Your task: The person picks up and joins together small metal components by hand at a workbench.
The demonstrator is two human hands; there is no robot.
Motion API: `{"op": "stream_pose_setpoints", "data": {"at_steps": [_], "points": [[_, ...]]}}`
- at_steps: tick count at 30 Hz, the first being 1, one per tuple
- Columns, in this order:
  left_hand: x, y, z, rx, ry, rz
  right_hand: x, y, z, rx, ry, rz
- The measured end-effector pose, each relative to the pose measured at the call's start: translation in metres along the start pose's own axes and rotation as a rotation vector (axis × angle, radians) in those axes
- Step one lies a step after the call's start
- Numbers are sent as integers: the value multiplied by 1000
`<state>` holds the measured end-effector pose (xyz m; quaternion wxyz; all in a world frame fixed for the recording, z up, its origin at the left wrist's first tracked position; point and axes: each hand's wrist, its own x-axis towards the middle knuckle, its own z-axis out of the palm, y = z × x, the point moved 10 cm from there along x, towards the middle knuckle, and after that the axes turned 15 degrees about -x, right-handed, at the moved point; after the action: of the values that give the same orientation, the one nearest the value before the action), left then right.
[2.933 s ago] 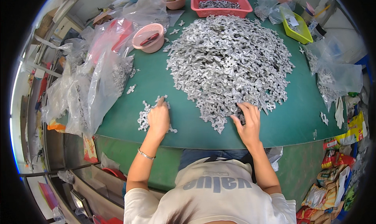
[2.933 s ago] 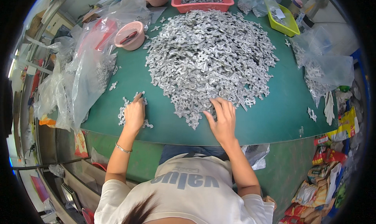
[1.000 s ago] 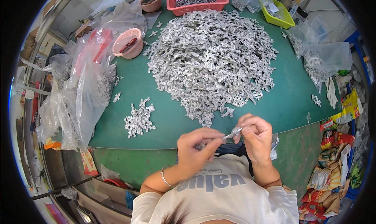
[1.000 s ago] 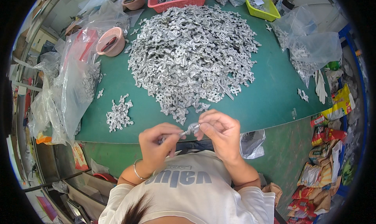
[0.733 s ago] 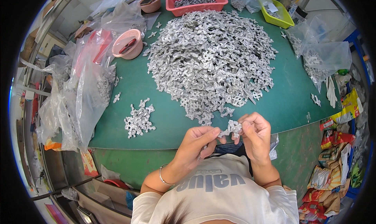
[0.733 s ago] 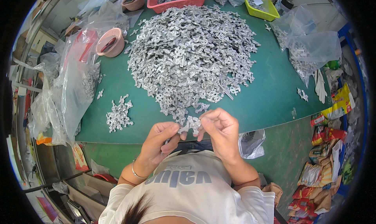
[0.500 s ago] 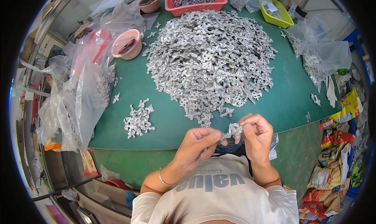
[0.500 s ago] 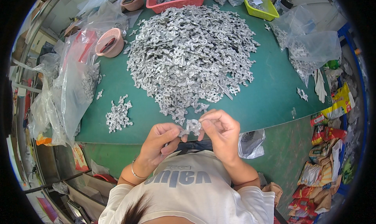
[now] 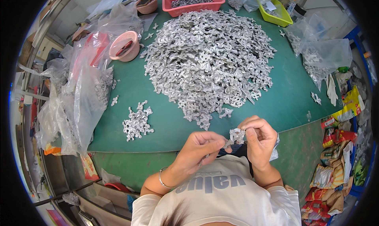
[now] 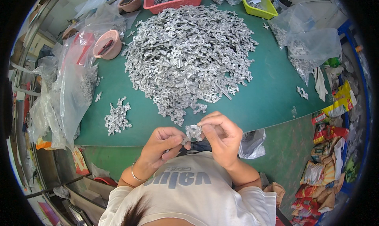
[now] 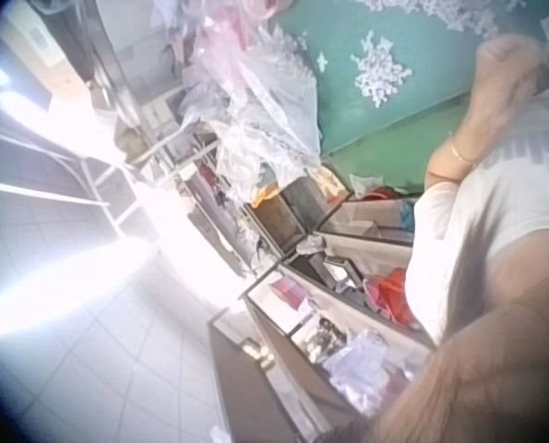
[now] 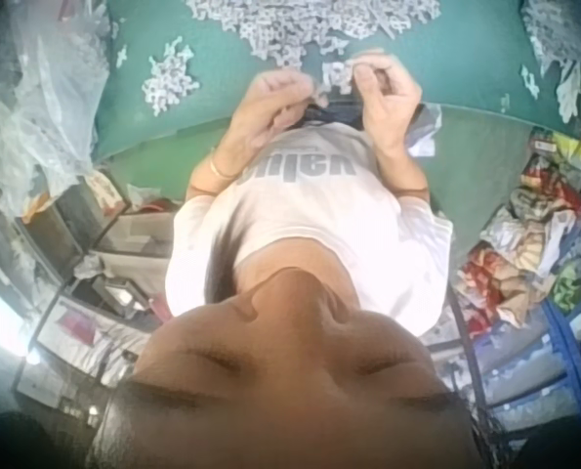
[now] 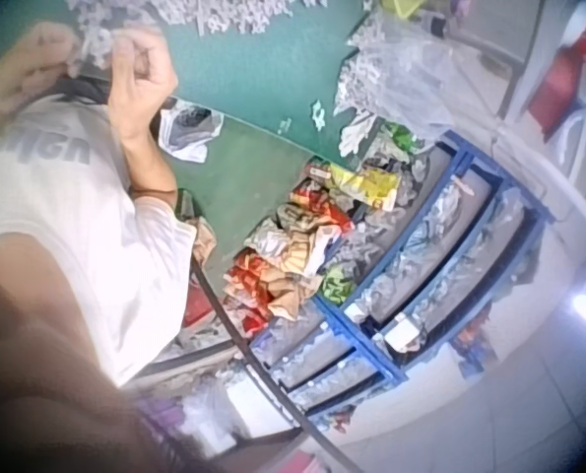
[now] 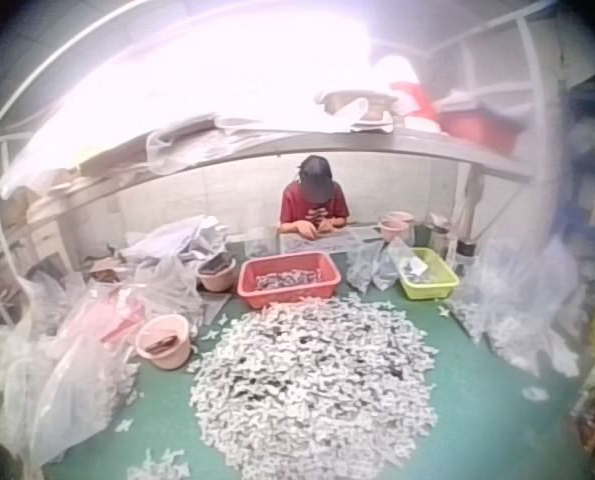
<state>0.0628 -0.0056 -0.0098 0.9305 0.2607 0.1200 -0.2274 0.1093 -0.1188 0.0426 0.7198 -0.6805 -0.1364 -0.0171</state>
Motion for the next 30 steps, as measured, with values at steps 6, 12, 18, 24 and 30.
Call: {"op": "stream_pose_setpoints", "data": {"at_steps": [6, 12, 18, 24, 30], "points": [[0, -5, 2, -8, 6, -47, 0, -2, -1, -16, -2, -11], [0, -8, 7, 8, -18, -87, -1, 2, -1, -45, -11, 7], [4, -17, 17, 23, -88, -115, 1, -3, -2, -7, -10, -18], [5, -19, 32, 72, -81, -161, 2, -2, -5, 77, -37, 24], [8, -18, 38, 128, -78, -123, 2, -8, -12, 88, -13, -10]]}}
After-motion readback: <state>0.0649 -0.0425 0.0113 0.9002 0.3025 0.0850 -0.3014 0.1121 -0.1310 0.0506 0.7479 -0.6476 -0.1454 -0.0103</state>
